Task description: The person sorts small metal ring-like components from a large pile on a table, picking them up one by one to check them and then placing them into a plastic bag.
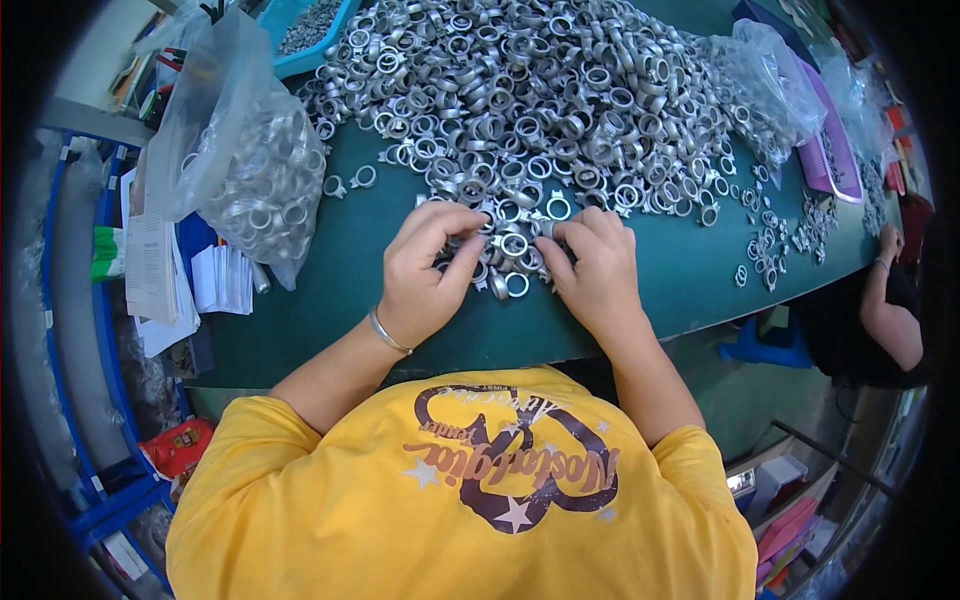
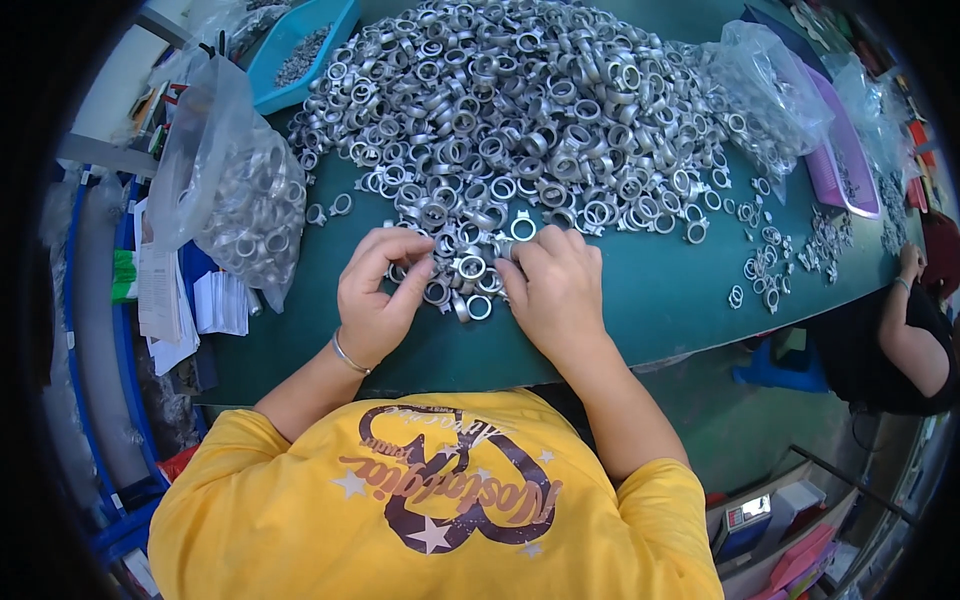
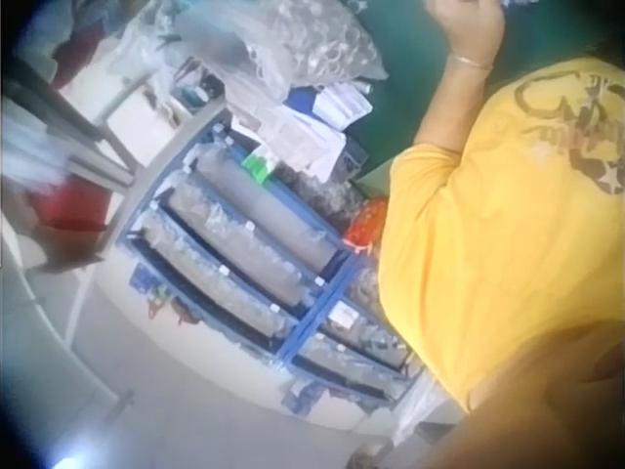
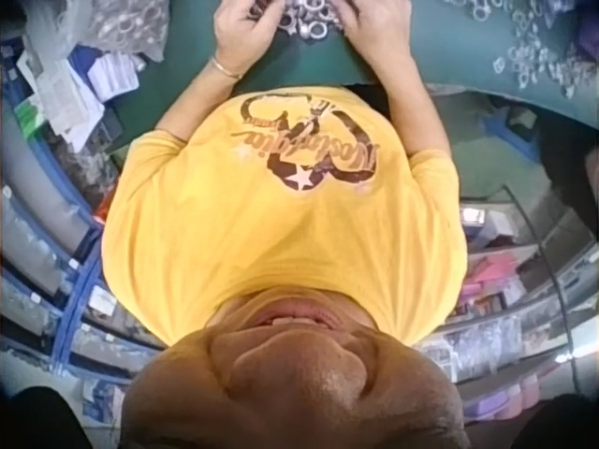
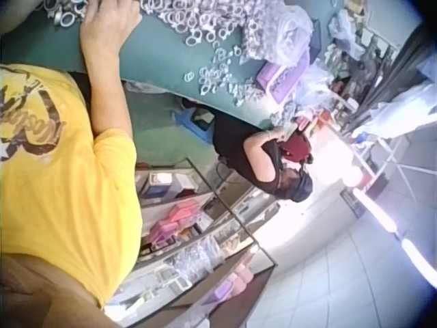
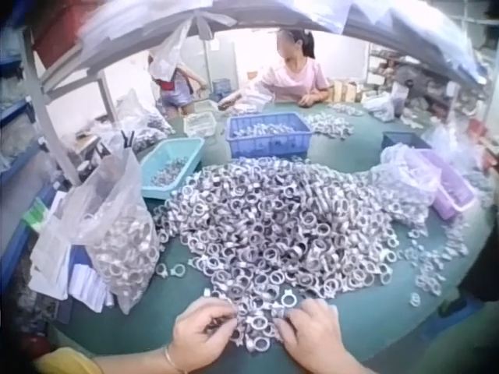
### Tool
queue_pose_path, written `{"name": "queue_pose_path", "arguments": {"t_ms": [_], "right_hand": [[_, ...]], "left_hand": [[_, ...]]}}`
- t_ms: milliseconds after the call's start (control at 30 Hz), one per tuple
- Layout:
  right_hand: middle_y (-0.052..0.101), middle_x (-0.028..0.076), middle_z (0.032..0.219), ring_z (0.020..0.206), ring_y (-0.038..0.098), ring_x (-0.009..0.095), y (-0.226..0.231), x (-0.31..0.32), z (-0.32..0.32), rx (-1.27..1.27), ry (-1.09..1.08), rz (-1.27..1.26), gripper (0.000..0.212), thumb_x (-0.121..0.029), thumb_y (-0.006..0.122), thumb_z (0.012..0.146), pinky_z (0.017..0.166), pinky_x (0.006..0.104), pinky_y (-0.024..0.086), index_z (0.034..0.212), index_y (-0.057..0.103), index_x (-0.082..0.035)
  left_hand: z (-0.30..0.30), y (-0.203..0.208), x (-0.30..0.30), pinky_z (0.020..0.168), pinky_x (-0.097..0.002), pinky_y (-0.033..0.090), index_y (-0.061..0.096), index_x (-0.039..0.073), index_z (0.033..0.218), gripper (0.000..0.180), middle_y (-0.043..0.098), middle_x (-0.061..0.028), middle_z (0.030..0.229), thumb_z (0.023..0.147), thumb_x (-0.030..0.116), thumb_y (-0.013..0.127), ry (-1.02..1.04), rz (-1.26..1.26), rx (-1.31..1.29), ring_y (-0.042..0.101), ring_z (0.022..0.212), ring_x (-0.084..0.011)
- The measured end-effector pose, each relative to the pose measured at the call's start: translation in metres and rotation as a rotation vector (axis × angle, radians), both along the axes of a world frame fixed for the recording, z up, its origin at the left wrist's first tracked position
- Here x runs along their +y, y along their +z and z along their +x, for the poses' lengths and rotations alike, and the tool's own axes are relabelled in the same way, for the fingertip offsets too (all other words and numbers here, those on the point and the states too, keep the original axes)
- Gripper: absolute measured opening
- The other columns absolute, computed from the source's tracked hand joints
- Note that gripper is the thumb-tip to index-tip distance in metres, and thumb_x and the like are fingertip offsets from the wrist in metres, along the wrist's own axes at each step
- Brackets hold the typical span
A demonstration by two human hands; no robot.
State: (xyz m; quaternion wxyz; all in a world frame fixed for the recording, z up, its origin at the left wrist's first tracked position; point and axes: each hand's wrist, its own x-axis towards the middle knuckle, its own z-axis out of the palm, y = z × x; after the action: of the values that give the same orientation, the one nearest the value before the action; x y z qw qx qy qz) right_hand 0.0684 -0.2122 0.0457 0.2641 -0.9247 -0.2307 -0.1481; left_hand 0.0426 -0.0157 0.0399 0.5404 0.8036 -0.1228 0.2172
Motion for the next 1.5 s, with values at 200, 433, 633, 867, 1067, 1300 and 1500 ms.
{"name": "queue_pose_path", "arguments": {"t_ms": [200, 433, 633, 867, 1067, 1300, 1500], "right_hand": [[0.059, 0.009, 0.088, 0.080, 0.057, 0.025, 0.012, -0.004, -0.021, 0.214, 0.228, 0.381, 0.014, -0.007, 0.072, 0.072, 0.070, 0.0339, 0.046, 0.083, 0.065, -0.004], [0.065, 0.012, 0.095, 0.085, 0.064, 0.017, 0.002, 0.003, -0.044, 0.437, 0.199, 0.858, 0.031, 0.005, 0.071, 0.074, 0.072, 0.0266, 0.053, 0.100, 0.056, 0.001], [0.063, 0.012, 0.101, 0.086, 0.065, 0.016, 0.010, 0.006, -0.039, 0.540, 0.222, 0.878, 0.038, 0.004, 0.072, 0.075, 0.076, 0.0267, 0.053, 0.106, 0.051, 0.002], [0.062, 0.012, 0.100, 0.086, 0.065, 0.016, 0.009, 0.008, -0.040, 0.378, 0.232, 0.866, 0.043, 0.003, 0.073, 0.075, 0.075, 0.0256, 0.054, 0.109, 0.048, 0.002], [0.064, 0.011, 0.095, 0.081, 0.066, 0.015, 0.005, 0.010, -0.040, 0.212, 0.180, 0.795, 0.044, 0.001, 0.075, 0.073, 0.072, 0.0248, 0.054, 0.108, 0.048, 0.001], [0.065, 0.010, 0.095, 0.080, 0.066, 0.015, 0.000, 0.010, -0.041, 0.136, 0.157, 0.730, 0.046, 0.000, 0.077, 0.071, 0.071, 0.0244, 0.054, 0.107, 0.049, 0.001], [0.063, 0.009, 0.090, 0.079, 0.064, 0.018, 0.012, 0.007, -0.038, 0.094, 0.172, 0.652, 0.038, 0.000, 0.078, 0.068, 0.068, 0.0259, 0.052, 0.101, 0.058, 0.001]], "left_hand": [[-0.020, -0.009, -0.012, 0.059, -0.0181, 0.045, 0.064, 0.000, 0.089, 0.010, 0.060, -0.0018, 0.083, 0.082, 0.005, 0.068, -0.310, -0.469, 0.496, 0.057, 0.066, -0.0063], [-0.025, -0.001, -0.013, 0.069, -0.0201, 0.050, 0.063, -0.002, 0.097, 0.016, 0.064, -0.0041, 0.088, 0.085, 0.007, 0.066, -0.457, -0.757, 0.793, 0.060, 0.076, -0.0083], [-0.023, -0.002, -0.008, 0.066, -0.0199, 0.048, 0.064, -0.001, 0.097, 0.014, 0.064, -0.0031, 0.085, 0.087, 0.009, 0.064, -0.510, -0.904, 0.831, 0.057, 0.071, -0.0076], [-0.018, 0.010, -0.012, 0.065, -0.0204, 0.048, 0.059, -0.002, 0.104, 0.020, 0.064, -0.0055, 0.088, 0.089, 0.010, 0.061, -0.499, -0.992, 0.794, 0.058, 0.069, -0.0087], [-0.017, 0.011, -0.008, 0.069, -0.0226, 0.052, 0.058, -0.002, 0.108, 0.022, 0.065, -0.0073, 0.091, 0.090, 0.010, 0.059, -0.471, -0.931, 0.867, 0.062, 0.075, -0.0116], [-0.017, 0.010, -0.007, 0.069, -0.0236, 0.053, 0.058, -0.003, 0.109, 0.022, 0.066, -0.0095, 0.093, 0.091, 0.009, 0.057, -0.491, -0.908, 0.863, 0.064, 0.076, -0.0126], [-0.019, 0.005, -0.012, 0.069, -0.0231, 0.053, 0.059, -0.004, 0.108, 0.021, 0.066, -0.0097, 0.093, 0.090, 0.007, 0.058, -0.463, -0.859, 0.836, 0.064, 0.075, -0.0125]]}}
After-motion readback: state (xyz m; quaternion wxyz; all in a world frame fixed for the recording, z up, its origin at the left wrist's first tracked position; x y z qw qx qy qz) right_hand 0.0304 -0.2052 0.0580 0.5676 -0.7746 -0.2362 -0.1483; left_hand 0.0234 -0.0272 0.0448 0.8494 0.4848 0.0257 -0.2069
